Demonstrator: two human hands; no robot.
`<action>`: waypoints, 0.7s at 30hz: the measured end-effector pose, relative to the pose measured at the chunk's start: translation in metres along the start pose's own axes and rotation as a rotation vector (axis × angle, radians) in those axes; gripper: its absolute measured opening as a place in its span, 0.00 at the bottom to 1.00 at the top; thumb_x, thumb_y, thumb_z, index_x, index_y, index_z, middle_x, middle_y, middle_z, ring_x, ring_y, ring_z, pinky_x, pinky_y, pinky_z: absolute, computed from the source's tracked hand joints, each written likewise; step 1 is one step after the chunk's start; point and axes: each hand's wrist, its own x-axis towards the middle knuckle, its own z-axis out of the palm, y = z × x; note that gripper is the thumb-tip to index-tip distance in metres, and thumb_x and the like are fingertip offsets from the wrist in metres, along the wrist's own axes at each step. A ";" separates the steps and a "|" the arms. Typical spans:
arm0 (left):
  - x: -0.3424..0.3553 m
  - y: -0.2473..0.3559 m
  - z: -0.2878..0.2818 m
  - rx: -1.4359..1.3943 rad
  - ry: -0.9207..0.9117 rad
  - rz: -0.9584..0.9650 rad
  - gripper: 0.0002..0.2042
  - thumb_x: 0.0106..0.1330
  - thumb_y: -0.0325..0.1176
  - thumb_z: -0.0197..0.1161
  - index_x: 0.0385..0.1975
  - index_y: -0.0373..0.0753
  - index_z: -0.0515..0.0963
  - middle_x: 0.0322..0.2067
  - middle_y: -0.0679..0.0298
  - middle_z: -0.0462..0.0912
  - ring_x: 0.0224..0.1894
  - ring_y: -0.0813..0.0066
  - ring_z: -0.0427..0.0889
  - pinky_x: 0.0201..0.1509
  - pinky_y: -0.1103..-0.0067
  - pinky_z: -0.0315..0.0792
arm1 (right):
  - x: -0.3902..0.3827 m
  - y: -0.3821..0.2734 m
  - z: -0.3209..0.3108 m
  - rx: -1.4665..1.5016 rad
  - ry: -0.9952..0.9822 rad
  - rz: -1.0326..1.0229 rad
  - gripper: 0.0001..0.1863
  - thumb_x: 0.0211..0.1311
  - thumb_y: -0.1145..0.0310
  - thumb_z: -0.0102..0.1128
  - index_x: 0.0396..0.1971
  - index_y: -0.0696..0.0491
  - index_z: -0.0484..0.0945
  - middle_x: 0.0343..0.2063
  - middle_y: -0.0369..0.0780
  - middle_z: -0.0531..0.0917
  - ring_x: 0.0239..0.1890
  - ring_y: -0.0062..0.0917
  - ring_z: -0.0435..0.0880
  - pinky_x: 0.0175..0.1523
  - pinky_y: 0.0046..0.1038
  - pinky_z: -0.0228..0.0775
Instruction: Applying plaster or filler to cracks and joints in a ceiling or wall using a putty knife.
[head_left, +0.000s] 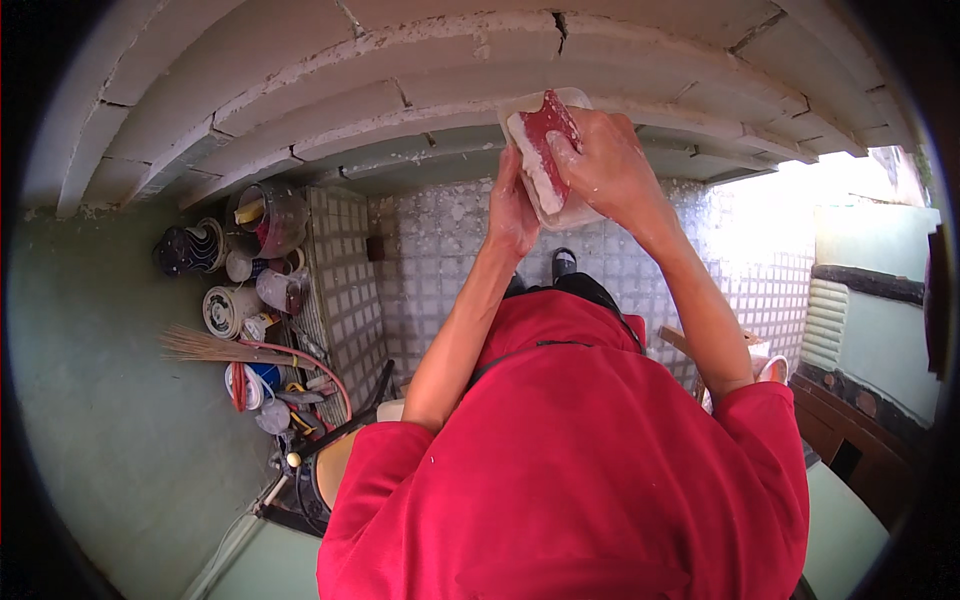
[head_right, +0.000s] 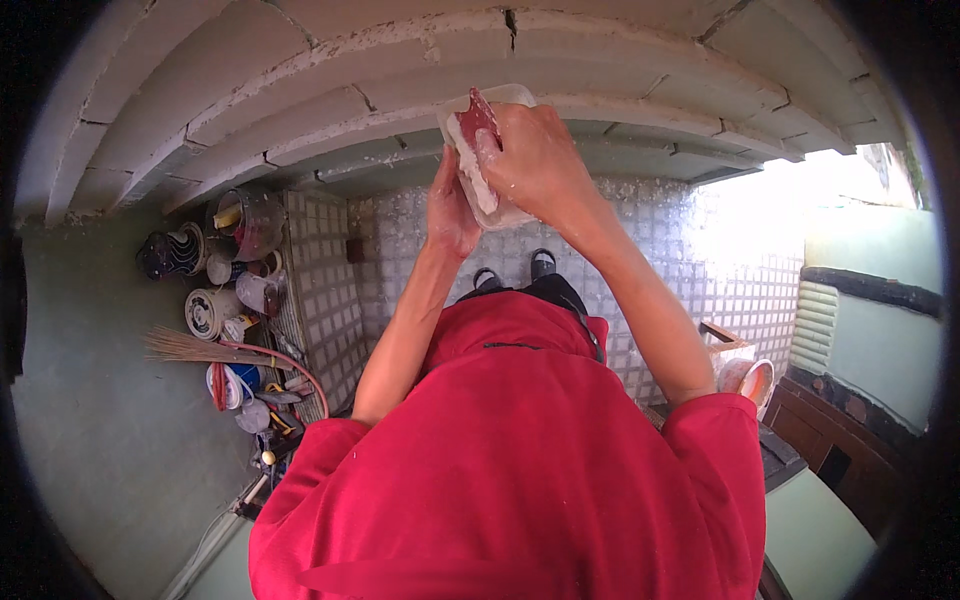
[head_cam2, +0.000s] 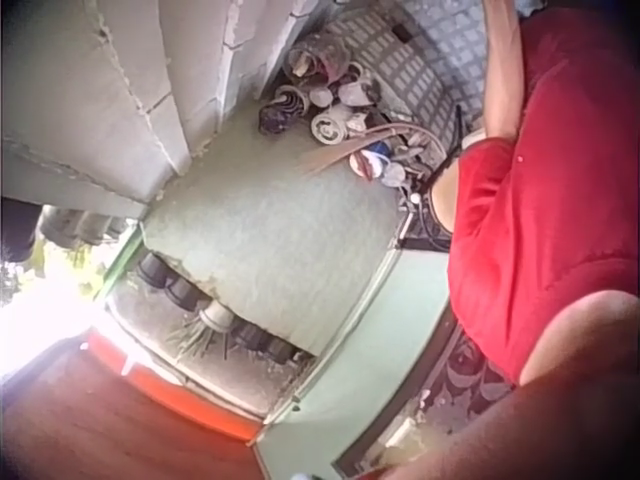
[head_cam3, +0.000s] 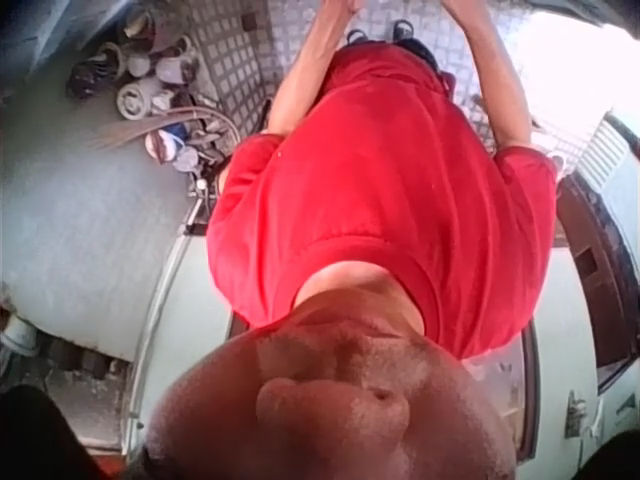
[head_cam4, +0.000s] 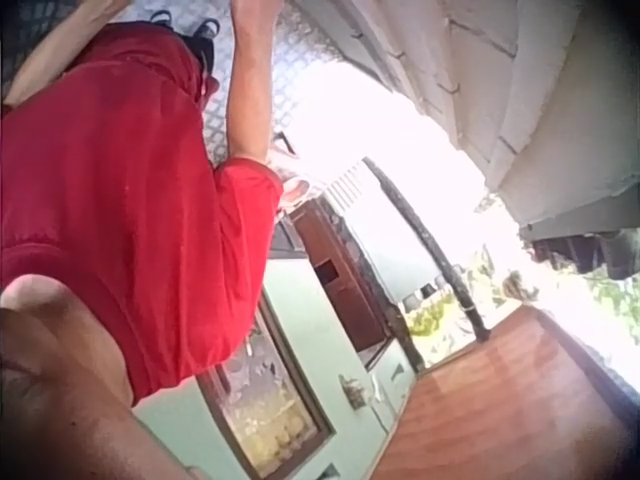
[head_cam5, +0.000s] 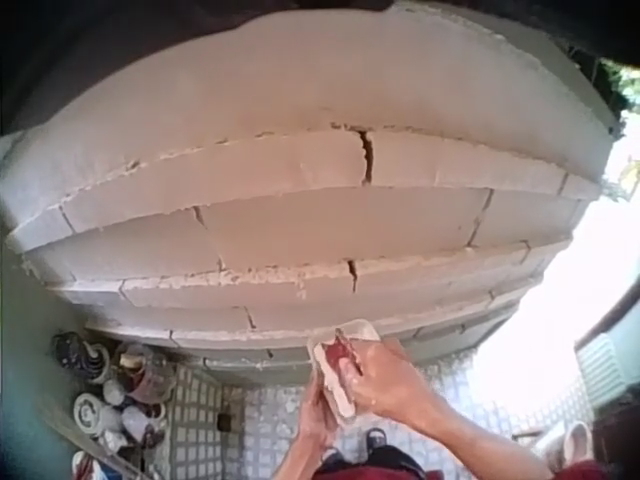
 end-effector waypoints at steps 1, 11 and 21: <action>0.000 0.000 -0.001 0.001 0.002 0.000 0.24 0.76 0.49 0.39 0.65 0.42 0.61 0.61 0.63 0.70 0.62 0.68 0.71 0.64 0.69 0.67 | -0.001 0.000 0.001 0.025 -0.002 0.025 0.15 0.58 0.65 0.47 0.28 0.63 0.76 0.26 0.58 0.77 0.34 0.58 0.75 0.41 0.50 0.67; 0.002 0.003 -0.001 -0.028 0.009 -0.041 0.24 0.76 0.50 0.41 0.64 0.42 0.62 0.60 0.63 0.70 0.62 0.67 0.71 0.65 0.69 0.66 | -0.006 0.022 0.025 0.004 -0.054 0.077 0.15 0.60 0.64 0.49 0.35 0.60 0.77 0.29 0.57 0.78 0.36 0.56 0.76 0.42 0.45 0.69; 0.003 0.004 -0.010 -0.014 0.036 -0.015 0.25 0.76 0.49 0.41 0.65 0.40 0.61 0.60 0.60 0.71 0.60 0.65 0.73 0.64 0.67 0.68 | 0.007 0.019 -0.028 -0.162 0.038 -0.005 0.15 0.59 0.64 0.51 0.33 0.61 0.77 0.28 0.57 0.78 0.36 0.57 0.75 0.42 0.47 0.68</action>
